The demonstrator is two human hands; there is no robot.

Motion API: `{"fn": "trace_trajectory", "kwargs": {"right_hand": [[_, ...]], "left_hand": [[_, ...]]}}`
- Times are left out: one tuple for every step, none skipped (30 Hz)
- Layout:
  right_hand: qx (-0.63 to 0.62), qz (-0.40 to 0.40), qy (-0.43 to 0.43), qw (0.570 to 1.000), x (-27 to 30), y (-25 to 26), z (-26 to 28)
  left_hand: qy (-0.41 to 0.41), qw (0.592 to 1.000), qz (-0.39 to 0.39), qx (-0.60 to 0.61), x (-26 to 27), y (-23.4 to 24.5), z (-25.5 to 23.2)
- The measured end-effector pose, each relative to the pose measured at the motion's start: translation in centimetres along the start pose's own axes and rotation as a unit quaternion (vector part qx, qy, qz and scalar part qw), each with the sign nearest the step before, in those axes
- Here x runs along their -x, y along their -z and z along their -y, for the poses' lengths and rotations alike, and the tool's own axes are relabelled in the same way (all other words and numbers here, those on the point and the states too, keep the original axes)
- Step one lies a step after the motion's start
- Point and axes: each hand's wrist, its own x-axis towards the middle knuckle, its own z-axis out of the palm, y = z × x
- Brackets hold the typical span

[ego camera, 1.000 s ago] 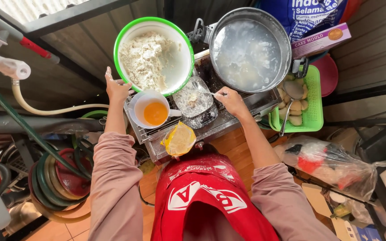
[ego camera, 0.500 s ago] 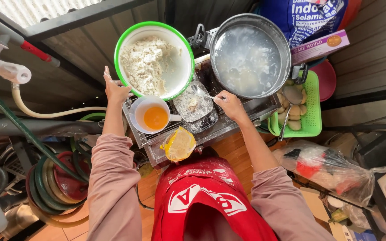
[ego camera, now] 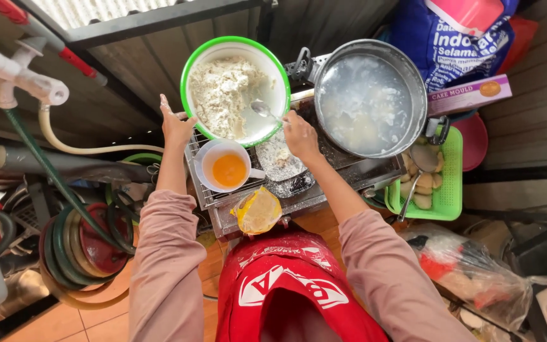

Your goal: The person scoops dough from a green bowl, shapes it into a ball, and fills it with a yellow mixture from a small cup. They then seal the dough and place the finished dumpling into a pot of boiling water. This process is repeated multiple times.

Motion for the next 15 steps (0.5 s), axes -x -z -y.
{"fn": "trace_trajectory", "kwargs": {"right_hand": [[0.0, 0.003, 0.006, 1.0, -0.5, -0.5, 0.2], [0.065, -0.026, 0.073, 0.995, -0.9, -1.2, 0.4], [0.129, -0.056, 0.14, 0.98, -1.3, -2.0, 0.7], [0.128, -0.054, 0.148, 0.979, -1.9, -2.8, 0.4], [0.174, -0.078, 0.195, 0.962, -2.6, -3.6, 0.1], [0.219, -0.103, 0.238, 0.941, -2.9, -4.5, -0.2], [0.216, -0.101, 0.244, 0.94, -3.5, -5.8, -1.0], [0.254, -0.127, 0.278, 0.918, -4.2, -7.0, -1.8], [0.29, -0.154, 0.311, 0.892, -4.9, -8.2, -2.6], [0.287, -0.151, 0.315, 0.892, -5.4, -9.0, -3.6], [0.297, -0.166, 0.319, 0.885, -5.8, -9.9, -4.5], [0.308, -0.182, 0.323, 0.876, -6.3, -10.7, -5.5], [0.306, -0.179, 0.327, 0.876, -6.5, -10.8, -5.7], [0.306, -0.179, 0.321, 0.878, -6.6, -10.7, -6.2], [0.306, -0.179, 0.316, 0.88, -6.6, -10.7, -6.6]], "left_hand": [[0.001, 1.0, -0.006, 0.002, 0.4, 0.1, -0.2], [-0.001, 1.0, -0.01, -0.007, 0.8, 0.3, -0.2], [-0.002, 1.0, -0.014, -0.015, 1.3, 0.4, -0.1], [0.0, 1.0, -0.022, -0.013, 3.1, 1.1, -1.6], [0.0, 1.0, -0.022, 0.011, 4.9, 1.7, -3.1], [0.001, 0.999, -0.019, 0.034, 6.8, 2.2, -4.5], [0.003, 0.999, -0.025, 0.034, 7.1, 2.4, -4.0], [-0.012, 0.998, -0.019, 0.06, 7.3, 2.4, -3.6], [-0.028, 0.996, -0.013, 0.086, 7.6, 2.5, -3.1], [-0.025, 0.996, -0.018, 0.086, 8.6, 2.8, -3.7], [-0.049, 0.992, -0.012, 0.114, 9.7, 3.2, -4.3], [-0.073, 0.987, -0.005, 0.142, 10.8, 3.4, -4.9], [-0.071, 0.987, -0.01, 0.143, 11.1, 3.5, -4.7], [-0.089, 0.983, -0.004, 0.162, 11.5, 3.4, -4.5], [-0.107, 0.978, 0.001, 0.182, 11.8, 3.4, -4.3]]}}
